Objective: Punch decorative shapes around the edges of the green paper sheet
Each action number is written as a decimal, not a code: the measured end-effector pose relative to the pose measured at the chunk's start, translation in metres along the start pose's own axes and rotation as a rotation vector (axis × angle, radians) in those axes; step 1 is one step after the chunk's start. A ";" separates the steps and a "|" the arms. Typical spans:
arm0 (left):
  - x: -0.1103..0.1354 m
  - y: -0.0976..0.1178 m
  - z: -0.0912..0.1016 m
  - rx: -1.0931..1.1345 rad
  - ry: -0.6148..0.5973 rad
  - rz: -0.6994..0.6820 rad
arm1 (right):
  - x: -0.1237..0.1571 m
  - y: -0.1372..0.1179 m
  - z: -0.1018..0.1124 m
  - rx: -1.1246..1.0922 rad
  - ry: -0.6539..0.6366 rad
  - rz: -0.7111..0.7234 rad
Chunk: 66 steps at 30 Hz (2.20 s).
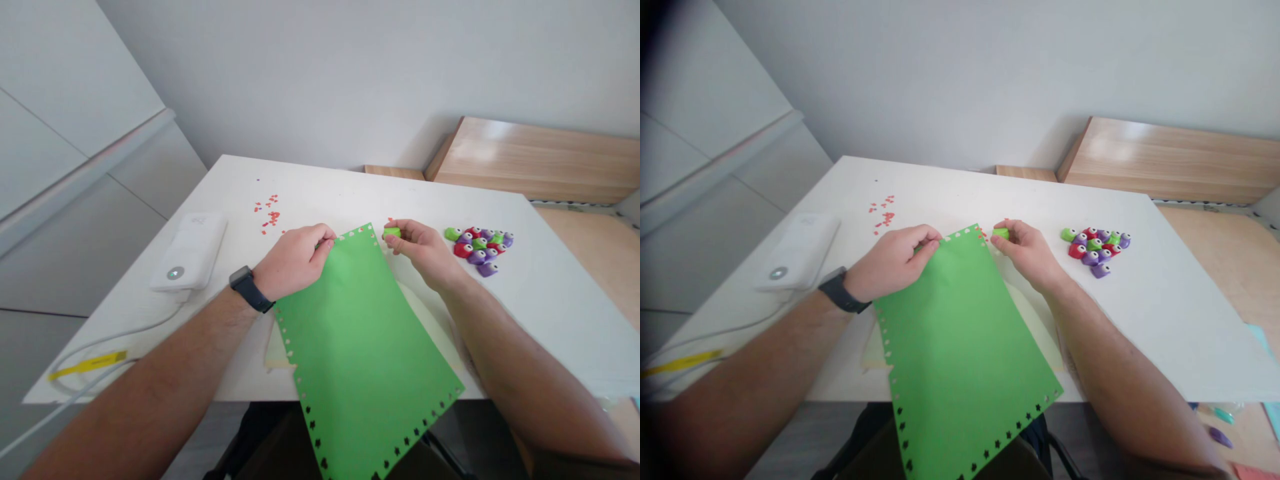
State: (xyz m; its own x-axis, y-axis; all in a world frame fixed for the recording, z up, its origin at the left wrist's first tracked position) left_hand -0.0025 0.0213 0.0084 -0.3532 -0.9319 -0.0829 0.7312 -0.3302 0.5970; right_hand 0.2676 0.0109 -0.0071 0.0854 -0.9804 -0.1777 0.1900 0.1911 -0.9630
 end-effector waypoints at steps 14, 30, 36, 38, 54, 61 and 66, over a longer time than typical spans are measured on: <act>0.001 0.000 -0.001 0.008 -0.005 0.011 | -0.014 0.010 0.024 -0.048 0.202 -0.054; 0.001 0.001 -0.001 0.010 0.000 0.010 | -0.016 0.015 0.033 0.032 0.221 0.001; 0.001 0.001 -0.001 0.014 0.002 0.002 | -0.017 0.024 0.038 0.186 0.195 0.027; 0.001 0.001 -0.001 0.012 0.003 -0.004 | -0.017 0.026 0.039 0.237 0.181 0.028; 0.002 0.002 -0.001 0.002 -0.003 0.000 | -0.019 0.033 0.044 0.407 0.277 0.084; 0.002 0.001 0.000 -0.010 0.005 -0.001 | -0.018 0.021 0.038 0.196 0.289 0.024; 0.002 0.000 -0.001 -0.013 0.002 -0.003 | -0.012 0.000 0.027 -0.145 0.159 -0.030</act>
State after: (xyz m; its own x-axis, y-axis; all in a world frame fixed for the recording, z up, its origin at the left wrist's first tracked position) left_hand -0.0026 0.0192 0.0074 -0.3548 -0.9310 -0.0862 0.7375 -0.3354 0.5862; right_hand 0.2935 0.0245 0.0002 -0.0753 -0.9830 -0.1674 0.0468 0.1642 -0.9853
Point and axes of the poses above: each hand's wrist, its own x-axis away from the middle knuckle, its own z-axis out of the back of the hand, y = z × x, the point moved 1 cm from there along -x, towards the middle knuckle, and after that the axes turned 11 degrees about z, right-handed, at the moved point
